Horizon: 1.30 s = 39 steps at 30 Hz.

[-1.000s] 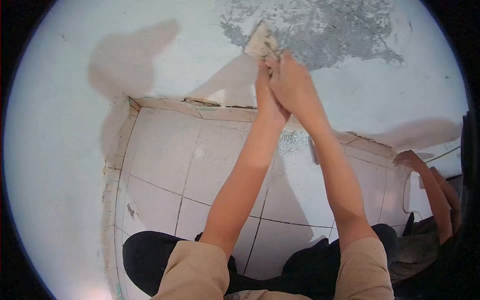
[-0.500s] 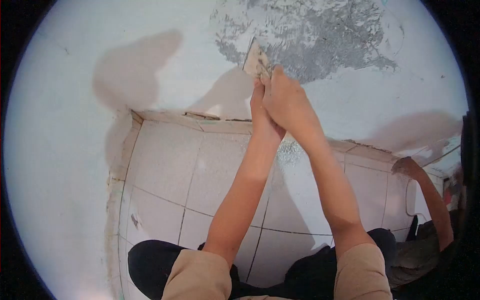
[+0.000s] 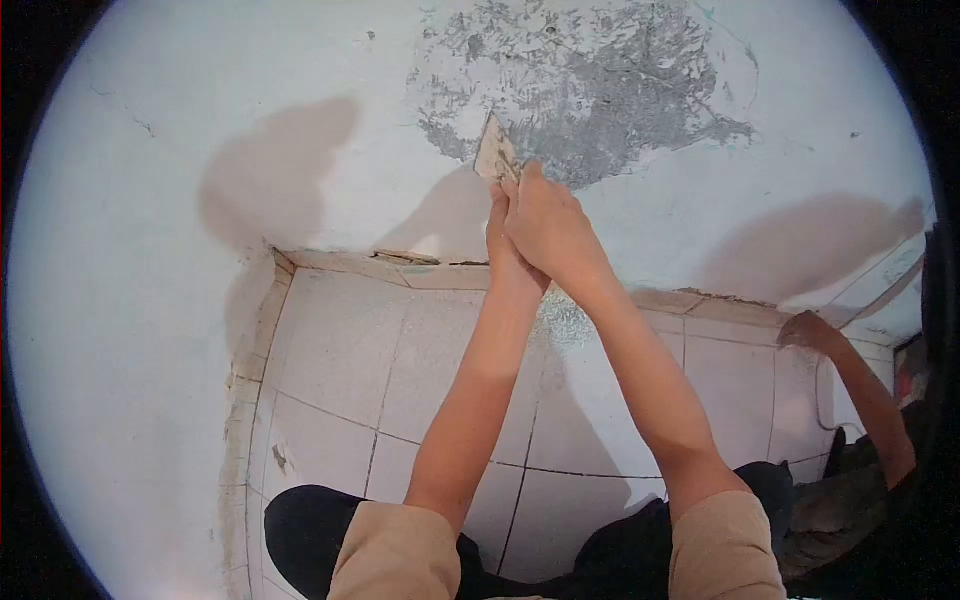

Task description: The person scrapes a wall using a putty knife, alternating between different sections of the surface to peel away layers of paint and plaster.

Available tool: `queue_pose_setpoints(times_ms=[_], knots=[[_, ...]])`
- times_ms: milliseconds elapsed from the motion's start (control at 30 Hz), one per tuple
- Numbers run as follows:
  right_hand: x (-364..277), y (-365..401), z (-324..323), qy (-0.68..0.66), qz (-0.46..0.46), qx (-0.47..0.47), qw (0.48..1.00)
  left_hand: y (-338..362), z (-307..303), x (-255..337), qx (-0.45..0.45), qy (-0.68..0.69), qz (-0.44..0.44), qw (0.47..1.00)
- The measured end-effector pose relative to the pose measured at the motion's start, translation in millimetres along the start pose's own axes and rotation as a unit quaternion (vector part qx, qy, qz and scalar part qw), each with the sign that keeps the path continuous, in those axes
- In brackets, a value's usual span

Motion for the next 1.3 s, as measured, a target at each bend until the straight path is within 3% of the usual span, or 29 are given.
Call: queue_pose_setpoints(times_ms=[100,167,200,267,300,367,467,700,767,1000,1100,1167,1300], knots=[[-1.4,-6.3,5.6,0.022,0.001,0.007,1.0,-7.5,-9.4,0.3,0.011,-0.007,-0.003,1.0],[-3.4,-6.3,8.3,0.013,-0.02,0.02,1.0,-18.3,-22.5,6.3,-0.076,-0.059,0.012,0.995],[-5.0,-4.8,7.4,0.016,-0.017,0.02,1.0,-20.1,-28.8,7.2,-0.074,-0.057,0.009,0.996],[-8.3,-1.2,2.0,-0.005,0.001,0.008,1.0,-17.7,-26.1,5.4,-0.139,0.011,-0.032,0.99],[-4.1,-2.0,3.5,-0.003,0.004,0.01,1.0,-15.7,-26.0,2.4,-0.14,0.013,-0.035,0.989],[3.4,-5.9,7.8,-0.017,0.018,-0.015,1.0,-15.1,-31.8,-0.4,-0.035,-0.031,-0.008,0.999],[4.6,-4.3,6.3,-0.006,0.003,-0.009,1.0,-16.8,-31.0,-4.5,-0.029,0.024,-0.005,0.999],[-5.3,-4.1,8.2,-0.004,0.018,-0.014,1.0,-18.4,-16.7,4.5,-0.048,-0.009,-0.001,0.999],[-6.0,-2.5,9.9,-0.018,0.019,-0.017,1.0,-7.2,-10.0,13.4,0.006,-0.064,0.002,0.998],[0.0,3.1,5.0,-0.069,0.046,-0.069,0.994,-4.5,-7.9,10.1,-0.065,-0.056,0.026,0.996],[-1.0,0.9,11.3,-0.051,0.009,-0.043,0.998,-11.6,-21.3,12.9,0.01,-0.066,0.034,0.997],[-0.9,0.7,13.4,-0.059,0.007,-0.023,0.998,-22.7,-37.9,12.7,-0.051,-0.032,-0.002,0.998],[2.2,-3.0,19.5,-0.073,0.028,-0.054,0.995,-24.0,-37.5,13.9,-0.075,-0.051,-0.004,0.996]])
Point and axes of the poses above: each hand's wrist, its own y-axis away from the middle knuckle, its own z-axis out of the palm, x = y × z, the point moved 4 cm from there along -y, towards the middle knuckle, and after that the axes turned 14 degrees about z, right-handed, at the moved point
